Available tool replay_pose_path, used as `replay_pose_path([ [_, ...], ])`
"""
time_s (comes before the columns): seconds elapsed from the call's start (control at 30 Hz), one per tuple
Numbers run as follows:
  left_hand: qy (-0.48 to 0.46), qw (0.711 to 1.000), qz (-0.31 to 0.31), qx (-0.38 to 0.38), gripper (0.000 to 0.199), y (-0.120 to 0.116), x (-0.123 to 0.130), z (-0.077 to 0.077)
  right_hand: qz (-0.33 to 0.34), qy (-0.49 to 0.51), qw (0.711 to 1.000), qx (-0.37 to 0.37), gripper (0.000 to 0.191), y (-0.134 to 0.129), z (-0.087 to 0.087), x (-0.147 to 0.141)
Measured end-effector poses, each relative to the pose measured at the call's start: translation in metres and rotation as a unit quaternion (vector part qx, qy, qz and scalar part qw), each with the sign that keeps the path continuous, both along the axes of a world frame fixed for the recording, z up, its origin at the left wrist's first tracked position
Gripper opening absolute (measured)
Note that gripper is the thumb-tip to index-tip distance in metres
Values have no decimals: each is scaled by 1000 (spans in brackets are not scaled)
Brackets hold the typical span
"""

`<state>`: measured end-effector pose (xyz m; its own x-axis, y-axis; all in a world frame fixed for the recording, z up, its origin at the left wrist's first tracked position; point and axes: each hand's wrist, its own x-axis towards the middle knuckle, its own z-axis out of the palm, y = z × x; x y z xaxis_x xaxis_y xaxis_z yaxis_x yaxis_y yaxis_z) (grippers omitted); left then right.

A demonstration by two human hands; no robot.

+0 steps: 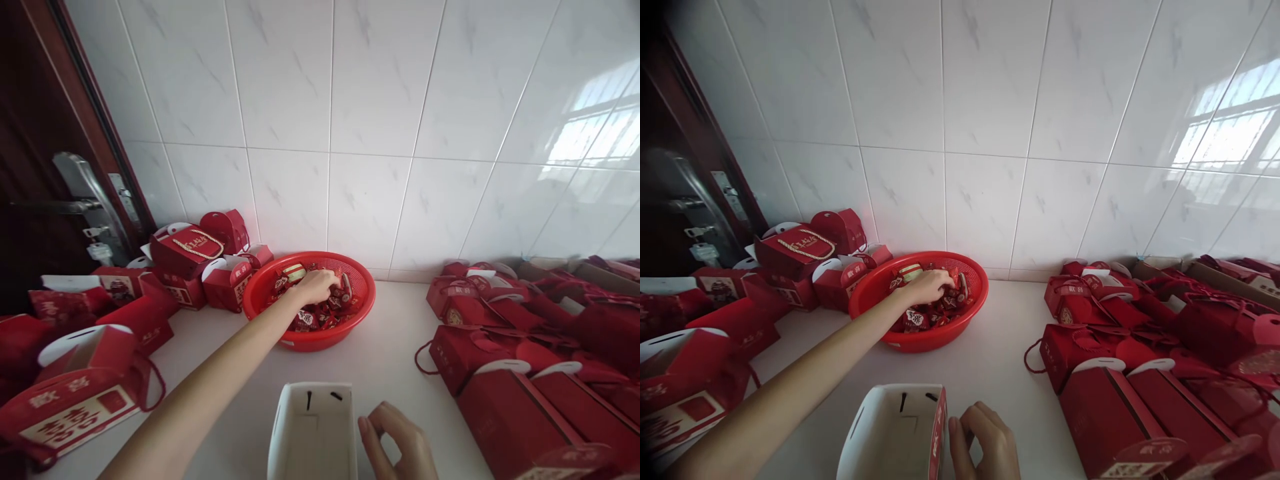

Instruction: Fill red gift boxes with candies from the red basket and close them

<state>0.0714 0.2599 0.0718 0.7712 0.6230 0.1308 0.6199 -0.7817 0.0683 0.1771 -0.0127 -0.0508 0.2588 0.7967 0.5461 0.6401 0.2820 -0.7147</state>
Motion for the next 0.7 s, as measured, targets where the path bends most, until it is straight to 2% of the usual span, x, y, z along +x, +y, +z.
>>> replay_pose_path([
  [0.13, -26, 999, 47, -4, 43, 7, -4, 0, 32, -10, 999, -25, 46, -1, 1, 3],
  [0.27, -45, 996, 80, -13, 37, 10, -8, 0, 25, 3, 1000, -12, 45, -1, -1, 1],
  [0.33, -50, 995, 90, -19, 33, 10, -8, 0, 28, 7, 999, -31, 43, -2, 2, 2],
  [0.53, -44, 995, 77, -38, 24, 11, -7, -1, 41, 11, 997, -65, 43, -6, 24, 3],
  [0.7, -11, 996, 59, -69, 19, 5, -6, 1, 42, 18, 996, -71, 43, -7, 29, 0],
])
